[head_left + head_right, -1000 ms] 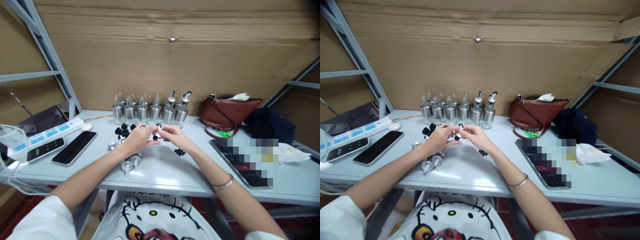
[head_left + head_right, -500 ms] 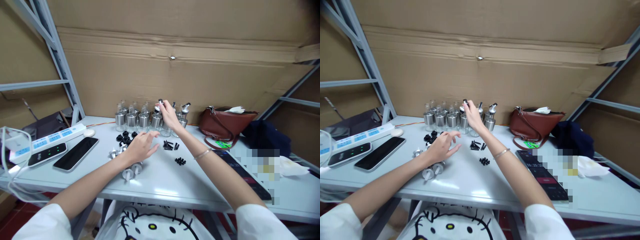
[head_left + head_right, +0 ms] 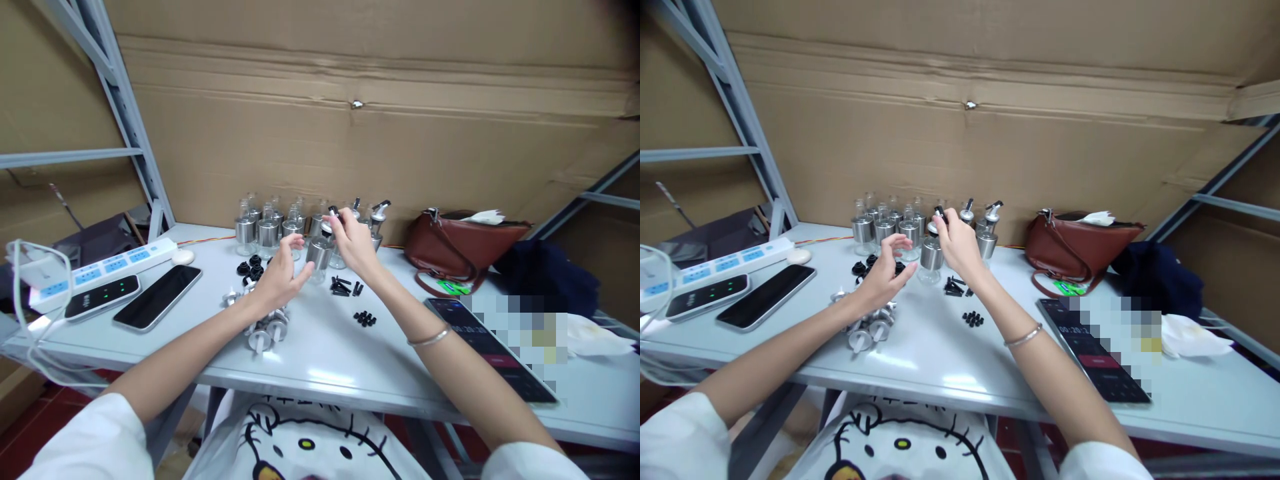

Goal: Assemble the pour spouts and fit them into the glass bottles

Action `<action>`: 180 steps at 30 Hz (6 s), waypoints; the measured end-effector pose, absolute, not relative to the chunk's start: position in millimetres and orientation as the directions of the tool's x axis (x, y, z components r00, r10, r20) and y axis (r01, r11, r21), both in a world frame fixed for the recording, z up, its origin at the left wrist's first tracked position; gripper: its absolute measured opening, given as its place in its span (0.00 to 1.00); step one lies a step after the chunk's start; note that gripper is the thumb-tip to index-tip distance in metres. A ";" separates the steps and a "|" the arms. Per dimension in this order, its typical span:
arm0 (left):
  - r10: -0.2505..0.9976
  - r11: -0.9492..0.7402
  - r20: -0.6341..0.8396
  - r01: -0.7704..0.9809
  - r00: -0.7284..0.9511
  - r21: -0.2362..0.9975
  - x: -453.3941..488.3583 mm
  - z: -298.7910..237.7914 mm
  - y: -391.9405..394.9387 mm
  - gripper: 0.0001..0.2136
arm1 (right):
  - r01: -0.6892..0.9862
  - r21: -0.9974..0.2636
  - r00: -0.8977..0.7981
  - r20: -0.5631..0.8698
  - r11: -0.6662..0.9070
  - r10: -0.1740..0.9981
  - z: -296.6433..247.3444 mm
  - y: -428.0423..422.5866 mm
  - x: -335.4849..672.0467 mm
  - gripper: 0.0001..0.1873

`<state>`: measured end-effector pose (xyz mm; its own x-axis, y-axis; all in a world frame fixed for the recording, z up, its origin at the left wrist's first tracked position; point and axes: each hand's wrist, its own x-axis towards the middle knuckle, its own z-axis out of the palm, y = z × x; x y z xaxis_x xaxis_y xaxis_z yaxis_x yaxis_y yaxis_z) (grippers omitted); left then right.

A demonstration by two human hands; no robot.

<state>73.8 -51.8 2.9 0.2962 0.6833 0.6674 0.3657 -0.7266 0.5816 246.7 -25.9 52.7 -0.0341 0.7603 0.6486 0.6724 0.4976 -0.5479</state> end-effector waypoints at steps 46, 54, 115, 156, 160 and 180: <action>0.496 -0.376 0.155 0.050 0.854 0.925 72.3 24.1 -76.1 0.28 | 0.105 -0.851 -0.363 0.449 0.514 0.817 61.9 -113.1 255.7 0.12; 0.497 -0.452 0.213 0.041 0.841 0.891 71.6 22.0 -75.4 0.40 | 0.205 -0.808 -0.397 0.448 0.553 0.801 68.7 -106.6 257.8 0.18; 0.702 -0.689 0.119 0.712 0.703 -0.136 38.9 24.3 -23.5 0.07 | 0.901 -0.307 -0.342 -0.065 0.307 0.938 16.7 -43.0 305.7 0.13; 0.529 -0.345 0.051 0.159 0.847 0.925 52.8 34.4 -51.2 0.15 | 0.332 -0.880 -0.519 0.130 0.339 0.845 40.5 -76.0 277.4 0.12; 0.529 -0.523 0.150 0.182 0.835 0.832 58.0 28.2 -54.5 0.18 | 0.348 -0.892 -0.447 0.112 0.288 0.887 37.1 -71.5 280.7 0.14; 0.292 -0.887 0.363 0.393 0.885 -0.244 72.3 10.5 -59.3 0.14 | 0.800 -0.528 -0.472 -0.260 0.286 0.842 31.4 -57.0 319.9 0.09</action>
<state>72.3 -59.3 10.5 0.8848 0.2918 0.3632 0.3925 -0.8868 -0.2439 319.9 -57.0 31.4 -0.4723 0.8422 -0.2599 0.7998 0.2856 -0.5280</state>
